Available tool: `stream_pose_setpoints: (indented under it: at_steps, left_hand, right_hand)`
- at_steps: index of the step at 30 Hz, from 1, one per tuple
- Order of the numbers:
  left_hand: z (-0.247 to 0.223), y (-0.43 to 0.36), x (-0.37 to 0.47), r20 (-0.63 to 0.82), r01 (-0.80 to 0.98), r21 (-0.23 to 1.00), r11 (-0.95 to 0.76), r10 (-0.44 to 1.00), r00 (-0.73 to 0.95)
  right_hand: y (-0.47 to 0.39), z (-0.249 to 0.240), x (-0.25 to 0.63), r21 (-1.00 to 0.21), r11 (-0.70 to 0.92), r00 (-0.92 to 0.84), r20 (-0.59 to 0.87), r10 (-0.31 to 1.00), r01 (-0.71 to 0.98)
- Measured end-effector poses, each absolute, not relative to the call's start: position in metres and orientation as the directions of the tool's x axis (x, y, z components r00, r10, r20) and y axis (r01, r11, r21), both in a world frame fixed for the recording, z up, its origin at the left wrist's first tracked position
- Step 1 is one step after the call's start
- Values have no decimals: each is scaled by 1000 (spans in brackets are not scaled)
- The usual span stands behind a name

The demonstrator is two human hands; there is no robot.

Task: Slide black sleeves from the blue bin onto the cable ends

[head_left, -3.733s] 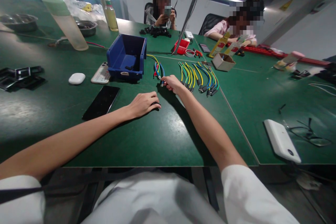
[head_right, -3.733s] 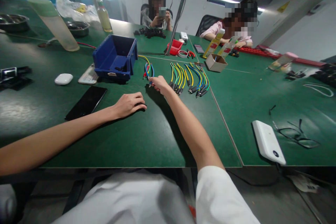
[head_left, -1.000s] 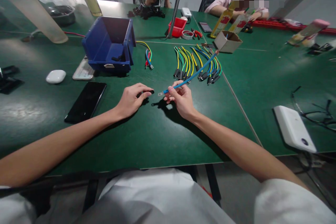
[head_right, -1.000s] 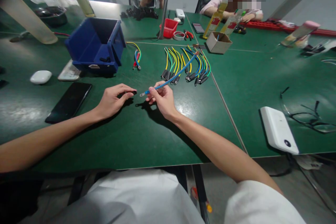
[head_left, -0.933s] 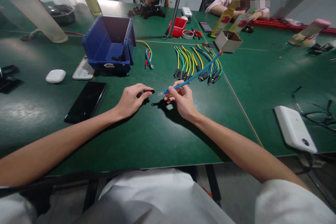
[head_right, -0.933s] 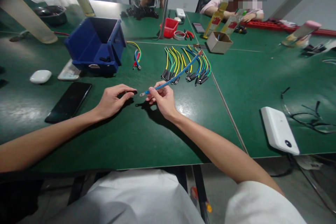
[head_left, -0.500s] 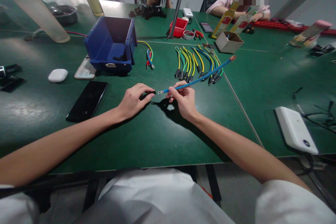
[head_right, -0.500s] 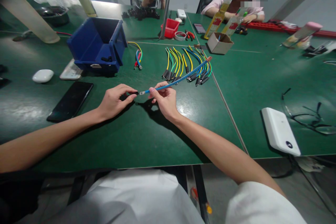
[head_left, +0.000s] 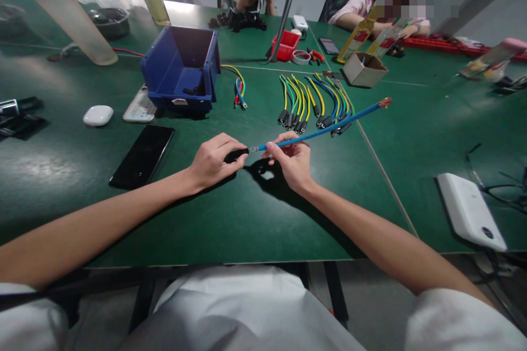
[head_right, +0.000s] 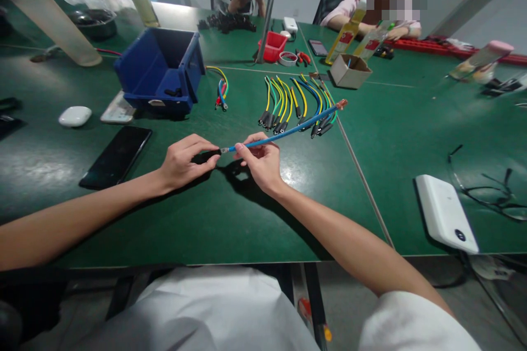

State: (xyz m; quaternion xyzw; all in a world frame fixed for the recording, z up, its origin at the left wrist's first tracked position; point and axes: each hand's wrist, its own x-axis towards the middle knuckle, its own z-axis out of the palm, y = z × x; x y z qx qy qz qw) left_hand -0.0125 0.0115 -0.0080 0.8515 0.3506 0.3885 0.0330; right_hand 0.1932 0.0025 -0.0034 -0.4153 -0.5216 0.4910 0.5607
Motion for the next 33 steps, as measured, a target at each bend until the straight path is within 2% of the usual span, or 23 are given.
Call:
stream_pose_setpoints:
  at_steps: [33]
  left_hand:
    - [-8, 11, -14, 659, 556, 278, -784, 576, 484]
  right_hand:
    - [1, -9, 192, -979, 190, -52, 194, 980, -78]
